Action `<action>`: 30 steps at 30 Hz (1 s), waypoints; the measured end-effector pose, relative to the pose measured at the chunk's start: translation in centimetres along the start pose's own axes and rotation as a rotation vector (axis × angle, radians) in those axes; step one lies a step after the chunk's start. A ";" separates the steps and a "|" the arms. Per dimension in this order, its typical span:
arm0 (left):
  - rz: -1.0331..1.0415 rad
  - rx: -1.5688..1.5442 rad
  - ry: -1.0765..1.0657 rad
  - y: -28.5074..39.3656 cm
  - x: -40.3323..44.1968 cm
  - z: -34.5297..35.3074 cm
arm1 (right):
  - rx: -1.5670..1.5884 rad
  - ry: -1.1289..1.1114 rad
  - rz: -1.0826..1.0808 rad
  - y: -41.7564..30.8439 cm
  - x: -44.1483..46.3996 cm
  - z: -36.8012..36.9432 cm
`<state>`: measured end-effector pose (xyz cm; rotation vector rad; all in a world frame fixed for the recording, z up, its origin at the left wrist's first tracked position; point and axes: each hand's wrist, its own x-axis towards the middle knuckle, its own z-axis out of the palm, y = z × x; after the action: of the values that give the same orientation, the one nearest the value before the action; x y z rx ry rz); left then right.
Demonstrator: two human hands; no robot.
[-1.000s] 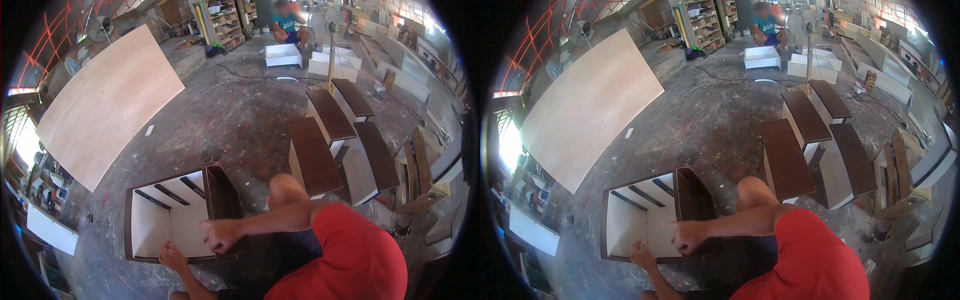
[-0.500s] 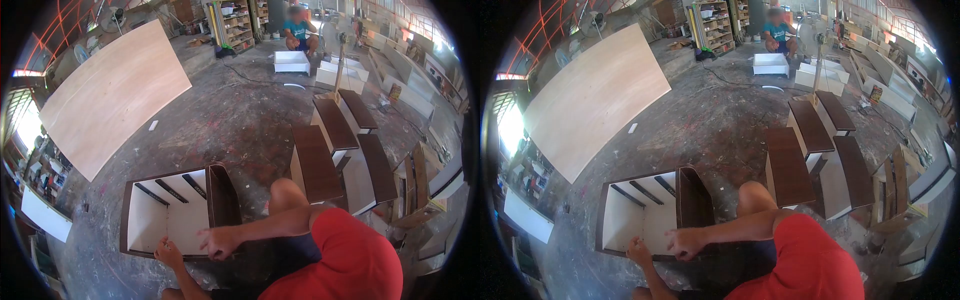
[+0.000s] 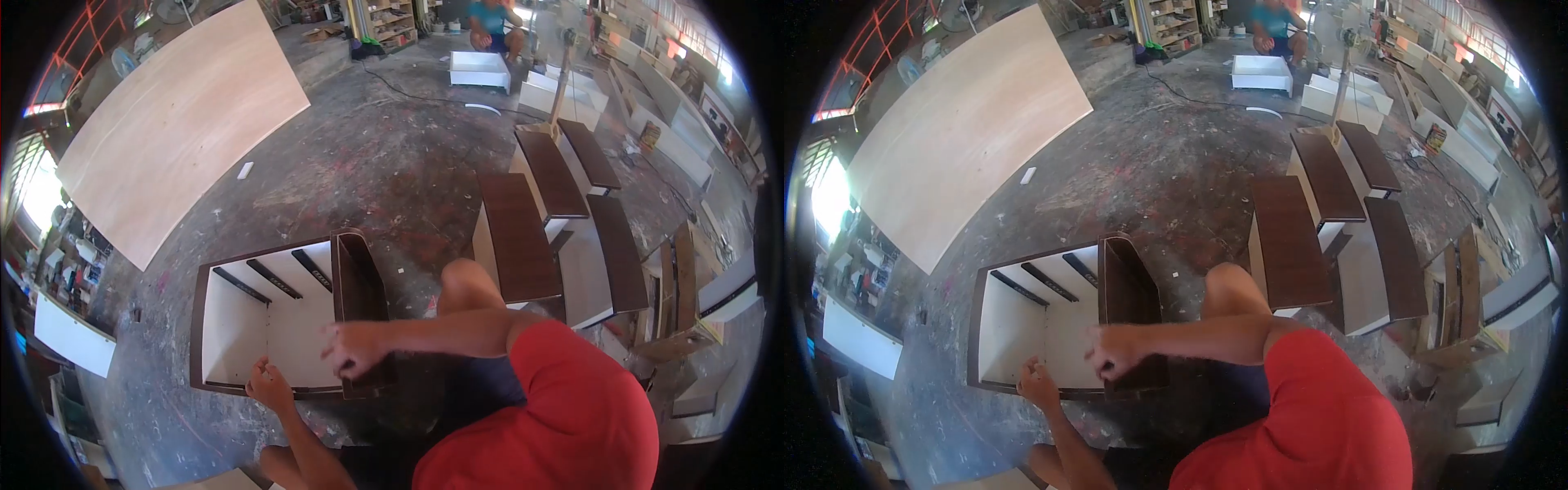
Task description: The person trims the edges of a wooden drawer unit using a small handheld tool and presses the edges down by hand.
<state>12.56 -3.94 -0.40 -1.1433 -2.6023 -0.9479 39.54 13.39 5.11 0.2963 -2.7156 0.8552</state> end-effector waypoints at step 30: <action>-0.001 -0.013 -0.004 0.1 0.2 0.2 | 0.055 -0.042 -0.075 -2.9 0.3 3.0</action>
<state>12.47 -3.61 -0.47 -1.1485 -2.6035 -0.9656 39.41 9.26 4.38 0.4297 -2.7031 0.9133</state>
